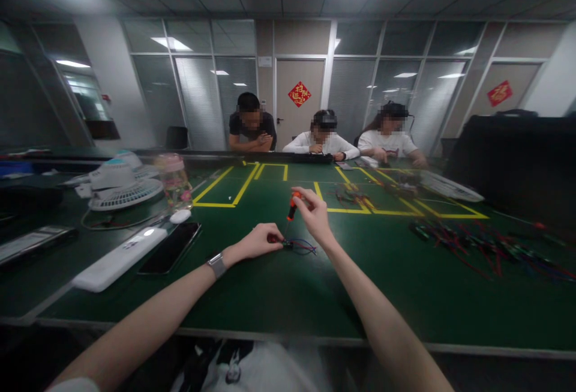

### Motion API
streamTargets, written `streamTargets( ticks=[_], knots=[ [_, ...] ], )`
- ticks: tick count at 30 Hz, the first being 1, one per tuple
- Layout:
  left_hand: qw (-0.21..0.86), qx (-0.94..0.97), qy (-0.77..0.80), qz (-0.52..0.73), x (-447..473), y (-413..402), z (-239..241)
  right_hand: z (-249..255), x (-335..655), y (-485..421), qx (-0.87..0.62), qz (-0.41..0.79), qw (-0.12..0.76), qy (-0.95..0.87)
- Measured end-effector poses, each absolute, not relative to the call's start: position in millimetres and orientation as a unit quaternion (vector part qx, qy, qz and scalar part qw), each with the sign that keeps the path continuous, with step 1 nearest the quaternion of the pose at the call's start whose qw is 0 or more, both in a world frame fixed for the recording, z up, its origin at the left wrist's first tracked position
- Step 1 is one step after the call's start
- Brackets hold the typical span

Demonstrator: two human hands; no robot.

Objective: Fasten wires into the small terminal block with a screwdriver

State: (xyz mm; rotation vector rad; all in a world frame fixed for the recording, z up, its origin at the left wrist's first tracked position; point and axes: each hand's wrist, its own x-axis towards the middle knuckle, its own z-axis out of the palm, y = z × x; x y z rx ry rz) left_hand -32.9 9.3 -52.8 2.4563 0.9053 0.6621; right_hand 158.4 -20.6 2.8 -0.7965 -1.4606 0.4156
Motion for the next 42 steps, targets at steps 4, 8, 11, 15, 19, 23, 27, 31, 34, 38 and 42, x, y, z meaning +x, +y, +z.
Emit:
streamTargets(
  ticks=[4,8,11,15,19,23,27,31,34,38,42],
  knots=[
    [0.228,0.886,0.326,0.239,-33.5,8.8,-51.7,3.5,158.7,-22.5,-0.365,0.142,0.648,-0.653],
    [0.233,0.885,0.327,0.234,-34.2,8.6,-50.9,4.8,155.9,-26.8,-0.342,0.151,0.629,-0.681],
    [0.239,0.887,0.319,0.235,-34.4,8.7,-50.5,6.3,154.0,-27.9,-0.335,0.171,0.631,-0.679],
    [0.240,0.888,0.321,0.225,-34.8,9.0,-49.4,7.0,153.1,-25.9,-0.348,0.183,0.648,-0.652],
    [0.243,0.888,0.321,0.220,-35.3,9.6,-49.3,6.2,152.9,-24.4,-0.355,0.185,0.662,-0.633],
    [0.233,0.890,0.322,0.223,-34.7,9.5,-49.8,5.5,154.5,-23.6,-0.355,0.195,0.674,-0.618],
    [0.222,0.893,0.323,0.222,-33.6,9.2,-49.6,5.1,158.3,-20.6,-0.348,0.259,0.660,-0.613],
    [0.220,0.895,0.323,0.216,-33.8,10.3,-50.1,2.8,160.8,-16.8,-0.303,0.332,0.659,-0.603],
    [0.223,0.894,0.324,0.215,-34.7,11.0,-50.7,-0.5,162.4,-14.6,-0.299,0.334,0.656,-0.607],
    [0.232,0.892,0.319,0.218,-35.6,10.9,-50.8,-4.1,165.6,-12.3,-0.322,0.305,0.651,-0.616],
    [0.242,0.891,0.318,0.216,-35.8,10.6,-50.7,-2.6,167.6,-12.9,-0.316,0.329,0.648,-0.610]
  ],
)
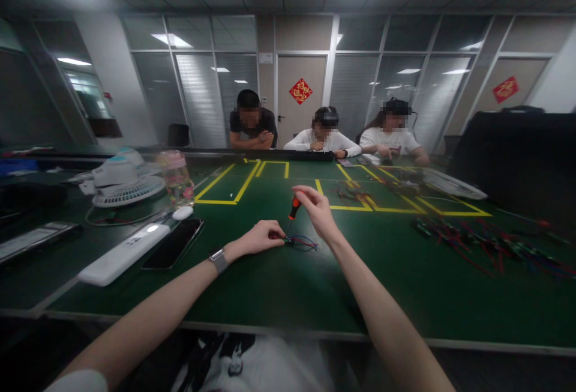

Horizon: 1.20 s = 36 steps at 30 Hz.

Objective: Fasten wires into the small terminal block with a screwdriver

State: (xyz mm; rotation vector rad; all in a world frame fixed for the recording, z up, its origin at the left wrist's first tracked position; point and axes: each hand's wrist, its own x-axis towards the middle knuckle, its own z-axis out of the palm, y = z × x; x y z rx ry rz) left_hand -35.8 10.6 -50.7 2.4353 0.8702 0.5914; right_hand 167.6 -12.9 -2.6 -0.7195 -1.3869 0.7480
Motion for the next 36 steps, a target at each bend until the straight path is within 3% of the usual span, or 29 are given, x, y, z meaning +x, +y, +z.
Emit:
streamTargets(
  ticks=[7,17,24,33,36],
  knots=[
    [0.236,0.891,0.320,0.220,-35.9,11.2,-51.7,0.9,165.8,-16.7,-0.295,0.345,0.642,-0.618],
    [0.214,0.894,0.329,0.214,-33.4,8.6,-49.9,3.1,163.3,-22.0,-0.332,0.206,0.646,-0.655],
    [0.218,0.894,0.328,0.215,-33.9,7.3,-48.9,1.8,161.9,-21.4,-0.303,0.311,0.635,-0.639],
    [0.224,0.895,0.321,0.213,-35.5,10.0,-51.0,-2.2,160.4,-20.7,-0.310,0.292,0.652,-0.627],
    [0.228,0.895,0.318,0.214,-35.7,10.2,-51.2,-1.0,159.0,-21.4,-0.295,0.340,0.659,-0.603]
  ],
)
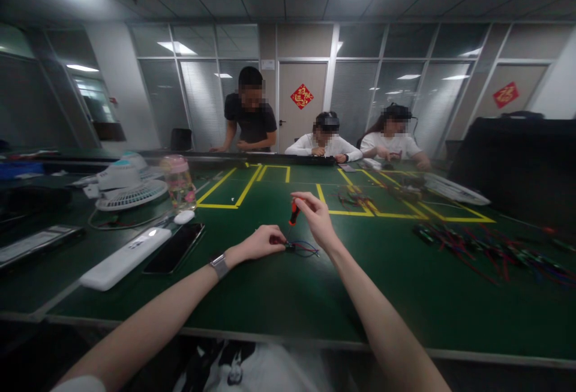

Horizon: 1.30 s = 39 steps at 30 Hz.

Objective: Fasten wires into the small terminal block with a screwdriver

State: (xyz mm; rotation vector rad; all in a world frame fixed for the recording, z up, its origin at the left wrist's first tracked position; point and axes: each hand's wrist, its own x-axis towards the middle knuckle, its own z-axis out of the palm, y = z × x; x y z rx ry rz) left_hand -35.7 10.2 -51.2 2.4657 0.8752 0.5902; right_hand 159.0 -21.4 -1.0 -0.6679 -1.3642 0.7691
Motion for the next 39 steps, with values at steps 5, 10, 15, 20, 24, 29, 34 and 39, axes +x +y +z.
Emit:
streamTargets(
  ticks=[5,10,15,20,24,29,34,39],
  knots=[
    [0.232,0.892,0.321,0.218,-35.5,10.3,-51.5,3.8,154.8,-25.0,-0.261,0.434,0.652,-0.564],
    [0.227,0.892,0.317,0.228,-35.2,11.6,-54.1,3.1,155.9,-23.9,-0.301,0.340,0.659,-0.600],
    [0.227,0.890,0.318,0.234,-34.2,10.8,-54.2,3.8,157.9,-24.5,-0.337,0.231,0.666,-0.624],
    [0.221,0.892,0.319,0.231,-34.0,7.8,-51.1,5.6,158.8,-27.4,-0.326,0.208,0.649,-0.656],
    [0.221,0.893,0.317,0.230,-34.4,8.0,-51.1,3.8,161.0,-25.3,-0.302,0.310,0.637,-0.638],
    [0.218,0.896,0.316,0.223,-34.9,10.4,-52.9,0.0,163.4,-20.8,-0.338,0.273,0.653,-0.620],
    [0.223,0.893,0.321,0.222,-34.6,9.4,-51.7,-2.1,160.7,-20.5,-0.343,0.247,0.658,-0.623],
    [0.221,0.894,0.321,0.219,-33.9,6.8,-48.7,-0.1,158.8,-22.0,-0.288,0.385,0.650,-0.589]
  ],
)
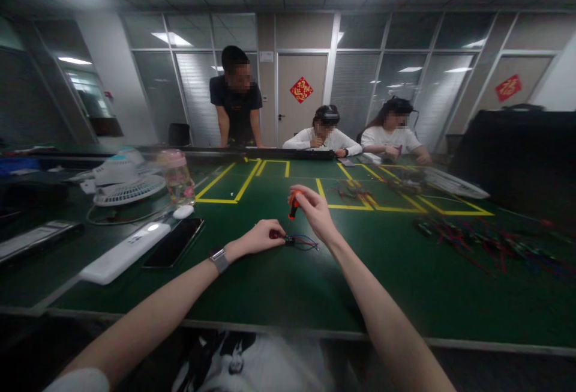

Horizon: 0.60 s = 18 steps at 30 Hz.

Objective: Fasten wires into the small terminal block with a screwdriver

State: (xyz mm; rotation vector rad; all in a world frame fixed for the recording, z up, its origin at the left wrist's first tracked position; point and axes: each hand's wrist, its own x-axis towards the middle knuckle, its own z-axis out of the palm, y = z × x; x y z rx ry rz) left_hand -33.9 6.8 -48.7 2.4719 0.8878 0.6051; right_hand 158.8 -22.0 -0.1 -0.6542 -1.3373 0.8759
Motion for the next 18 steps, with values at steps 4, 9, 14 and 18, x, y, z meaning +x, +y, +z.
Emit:
streamTargets(
  ticks=[4,9,14,18],
  knots=[
    [0.224,0.893,0.321,0.221,-34.1,6.0,-47.9,3.8,162.2,-22.6,-0.248,0.451,0.628,-0.583],
    [0.222,0.894,0.322,0.216,-35.0,8.5,-50.8,2.9,167.7,-20.5,-0.285,0.392,0.619,-0.617],
    [0.226,0.894,0.319,0.218,-35.4,10.7,-53.2,2.2,167.0,-21.7,-0.346,0.241,0.625,-0.657],
    [0.225,0.895,0.321,0.212,-35.1,9.3,-51.0,3.3,165.4,-22.4,-0.321,0.270,0.614,-0.669]
  ],
)
